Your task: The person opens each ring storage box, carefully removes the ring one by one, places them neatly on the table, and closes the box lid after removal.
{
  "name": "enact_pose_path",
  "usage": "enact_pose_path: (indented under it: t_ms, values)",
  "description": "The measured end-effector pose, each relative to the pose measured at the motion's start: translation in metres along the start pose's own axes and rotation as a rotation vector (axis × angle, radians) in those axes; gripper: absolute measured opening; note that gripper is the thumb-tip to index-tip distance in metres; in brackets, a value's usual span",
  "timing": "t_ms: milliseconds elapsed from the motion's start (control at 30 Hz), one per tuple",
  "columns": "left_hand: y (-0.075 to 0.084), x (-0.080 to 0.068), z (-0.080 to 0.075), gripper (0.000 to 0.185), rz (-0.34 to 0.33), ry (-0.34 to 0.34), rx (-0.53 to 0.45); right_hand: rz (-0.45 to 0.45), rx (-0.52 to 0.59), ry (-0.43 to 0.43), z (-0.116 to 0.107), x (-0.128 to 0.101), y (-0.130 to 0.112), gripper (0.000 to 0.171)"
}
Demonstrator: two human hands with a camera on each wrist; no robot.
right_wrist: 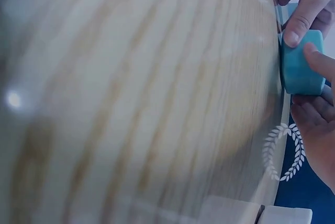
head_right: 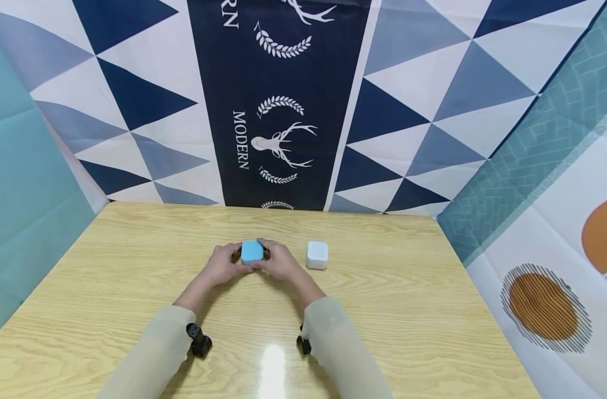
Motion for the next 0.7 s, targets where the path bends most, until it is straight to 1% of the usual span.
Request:
enact_pose_path:
  t_ms: [100,367,700]
  values:
    - [-0.0011,0.0007,0.0008,0.072,-0.007,-0.004,-0.005,0.007,-0.009,-0.003,-0.0004,0.0006,-0.0001,0.069]
    - [-0.0001,0.0011,-0.0001,0.072,-0.007,0.007,-0.003,-0.009,-0.011,-0.014,-0.0019,0.0021,-0.0017,0.067]
    - [0.0019,-0.0013,-0.0021,0.071,-0.007,0.007,-0.001,0.03,0.002,-0.013,-0.0014,0.0026,0.002,0.068]
Point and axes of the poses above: each hand's wrist, its own x-axis towards the middle knuckle, its own z-axis out of the palm, y = z × x, the point moved 7 cm from there along x, towards the middle knuckle, and after that the axes turned 13 degrees about x, right-handed, at the moved point
